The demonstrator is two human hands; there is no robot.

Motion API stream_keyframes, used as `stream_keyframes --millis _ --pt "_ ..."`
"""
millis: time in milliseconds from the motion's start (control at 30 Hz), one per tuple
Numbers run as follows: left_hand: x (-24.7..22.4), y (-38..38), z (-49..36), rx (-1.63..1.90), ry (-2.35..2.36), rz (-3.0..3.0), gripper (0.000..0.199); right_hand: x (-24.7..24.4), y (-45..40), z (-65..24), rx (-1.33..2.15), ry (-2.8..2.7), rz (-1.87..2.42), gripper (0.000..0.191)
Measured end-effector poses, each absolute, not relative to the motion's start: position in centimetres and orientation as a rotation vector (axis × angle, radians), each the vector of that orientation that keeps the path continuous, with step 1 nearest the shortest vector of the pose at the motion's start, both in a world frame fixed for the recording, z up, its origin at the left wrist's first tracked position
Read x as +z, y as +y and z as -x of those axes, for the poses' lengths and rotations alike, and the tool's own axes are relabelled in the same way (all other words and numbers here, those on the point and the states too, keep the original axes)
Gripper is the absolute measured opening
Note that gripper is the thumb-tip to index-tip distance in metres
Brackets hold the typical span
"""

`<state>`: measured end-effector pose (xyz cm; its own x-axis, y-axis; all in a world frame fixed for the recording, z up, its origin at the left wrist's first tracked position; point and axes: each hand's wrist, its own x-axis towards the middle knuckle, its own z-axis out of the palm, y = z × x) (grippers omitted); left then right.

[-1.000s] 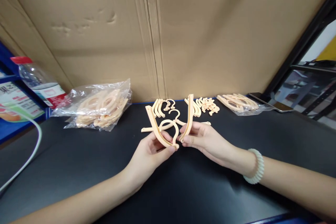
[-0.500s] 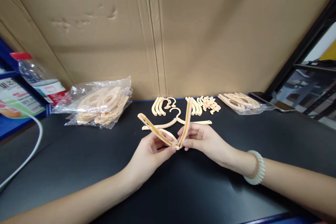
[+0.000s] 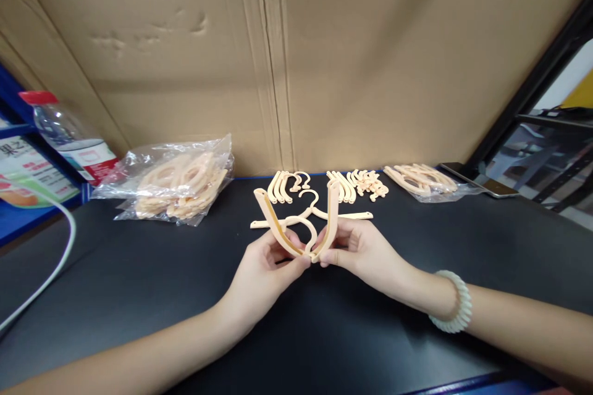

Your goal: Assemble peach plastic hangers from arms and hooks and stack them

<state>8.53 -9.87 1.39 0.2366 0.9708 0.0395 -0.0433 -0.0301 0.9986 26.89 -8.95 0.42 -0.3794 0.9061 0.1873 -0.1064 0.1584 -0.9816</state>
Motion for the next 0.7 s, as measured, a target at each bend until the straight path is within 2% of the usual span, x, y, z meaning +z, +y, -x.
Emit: stream_keyframes --millis 700 --pt "1.17 -10.05 -8.43 1.048 0.981 -1.278 0.025 0.89 -9.35 -26.65 1.459 -1.360 0.882 0.021"
